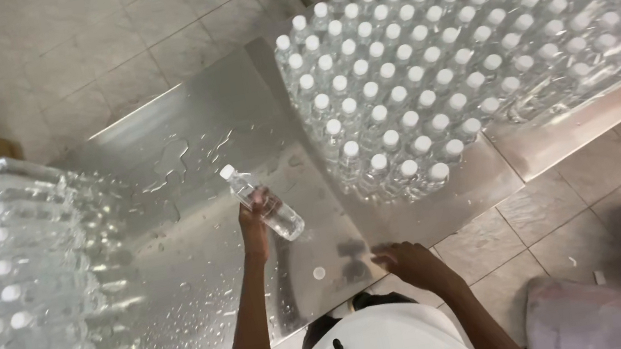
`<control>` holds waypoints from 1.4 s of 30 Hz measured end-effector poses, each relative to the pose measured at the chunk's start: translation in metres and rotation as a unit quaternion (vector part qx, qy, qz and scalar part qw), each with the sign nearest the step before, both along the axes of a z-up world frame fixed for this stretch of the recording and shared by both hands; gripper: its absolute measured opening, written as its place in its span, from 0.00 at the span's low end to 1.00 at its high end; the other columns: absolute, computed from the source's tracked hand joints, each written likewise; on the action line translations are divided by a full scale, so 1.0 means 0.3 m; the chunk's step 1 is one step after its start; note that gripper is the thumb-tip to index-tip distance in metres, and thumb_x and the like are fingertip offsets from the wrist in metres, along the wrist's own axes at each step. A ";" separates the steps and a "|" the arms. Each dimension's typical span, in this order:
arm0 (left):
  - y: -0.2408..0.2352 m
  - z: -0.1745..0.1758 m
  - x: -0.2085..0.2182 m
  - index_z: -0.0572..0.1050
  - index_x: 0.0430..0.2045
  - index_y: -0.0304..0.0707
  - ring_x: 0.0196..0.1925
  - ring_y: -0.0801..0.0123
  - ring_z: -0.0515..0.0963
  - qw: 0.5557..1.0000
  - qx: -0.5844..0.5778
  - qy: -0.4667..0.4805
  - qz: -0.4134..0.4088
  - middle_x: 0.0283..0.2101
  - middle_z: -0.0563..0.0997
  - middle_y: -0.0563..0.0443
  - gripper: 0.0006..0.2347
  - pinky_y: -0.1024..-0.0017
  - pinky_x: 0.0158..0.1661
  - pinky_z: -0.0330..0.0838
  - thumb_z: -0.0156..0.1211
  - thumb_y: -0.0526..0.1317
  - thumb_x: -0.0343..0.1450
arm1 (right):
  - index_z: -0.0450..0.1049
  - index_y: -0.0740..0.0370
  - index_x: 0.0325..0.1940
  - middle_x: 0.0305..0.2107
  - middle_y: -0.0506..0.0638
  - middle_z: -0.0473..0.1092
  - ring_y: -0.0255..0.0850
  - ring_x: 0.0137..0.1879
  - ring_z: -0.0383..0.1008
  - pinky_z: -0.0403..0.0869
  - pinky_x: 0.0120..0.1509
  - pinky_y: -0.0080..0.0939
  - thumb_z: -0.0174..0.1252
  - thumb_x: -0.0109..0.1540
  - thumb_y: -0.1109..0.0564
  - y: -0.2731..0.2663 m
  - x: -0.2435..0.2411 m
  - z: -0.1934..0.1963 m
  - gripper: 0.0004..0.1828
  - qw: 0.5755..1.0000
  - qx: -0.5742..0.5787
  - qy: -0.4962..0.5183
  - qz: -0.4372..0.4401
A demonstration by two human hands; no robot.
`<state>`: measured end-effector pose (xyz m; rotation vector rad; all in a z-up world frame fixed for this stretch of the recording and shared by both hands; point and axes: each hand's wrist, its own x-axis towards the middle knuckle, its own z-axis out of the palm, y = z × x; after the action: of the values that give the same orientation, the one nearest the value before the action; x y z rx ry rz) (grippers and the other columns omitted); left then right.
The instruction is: The person repeatedly picks up clear plastic bottles from a large group on a metal table, screws white caps onto them, and places the capped bottles into a separate group. The task is performed by hand without tools.
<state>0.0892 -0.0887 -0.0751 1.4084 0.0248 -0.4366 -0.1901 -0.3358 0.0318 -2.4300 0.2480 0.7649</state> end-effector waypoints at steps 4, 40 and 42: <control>0.187 0.019 -0.183 0.69 0.54 0.45 0.46 0.54 0.90 0.983 -0.101 0.140 0.067 0.46 0.87 0.43 0.28 0.56 0.49 0.87 0.58 0.69 0.75 | 0.70 0.48 0.74 0.60 0.57 0.75 0.56 0.68 0.76 0.73 0.70 0.62 0.49 0.76 0.43 0.064 0.097 -0.186 0.23 0.997 0.030 -0.038 0.057; 0.360 0.111 -0.493 0.80 0.53 0.24 0.41 0.40 0.90 0.984 -0.057 0.169 -0.010 0.46 0.90 0.27 0.34 0.42 0.46 0.87 0.48 0.63 0.73 | 0.68 0.67 0.72 0.49 0.60 0.83 0.47 0.50 0.88 0.89 0.49 0.40 0.62 0.65 0.42 0.051 0.733 0.426 0.37 0.823 0.502 -0.208 -0.165; 0.372 0.118 -0.482 0.81 0.53 0.24 0.43 0.40 0.90 0.980 -0.020 0.196 0.006 0.46 0.90 0.27 0.33 0.42 0.48 0.86 0.45 0.62 0.75 | 0.71 0.68 0.68 0.48 0.61 0.83 0.50 0.50 0.88 0.90 0.51 0.44 0.58 0.71 0.47 0.132 0.635 0.323 0.27 0.828 0.533 -0.155 -0.083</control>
<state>-0.0555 0.0229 -0.0397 1.2629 0.3421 -0.6966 0.0004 -0.2962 0.1287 -1.3859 -0.0975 0.2656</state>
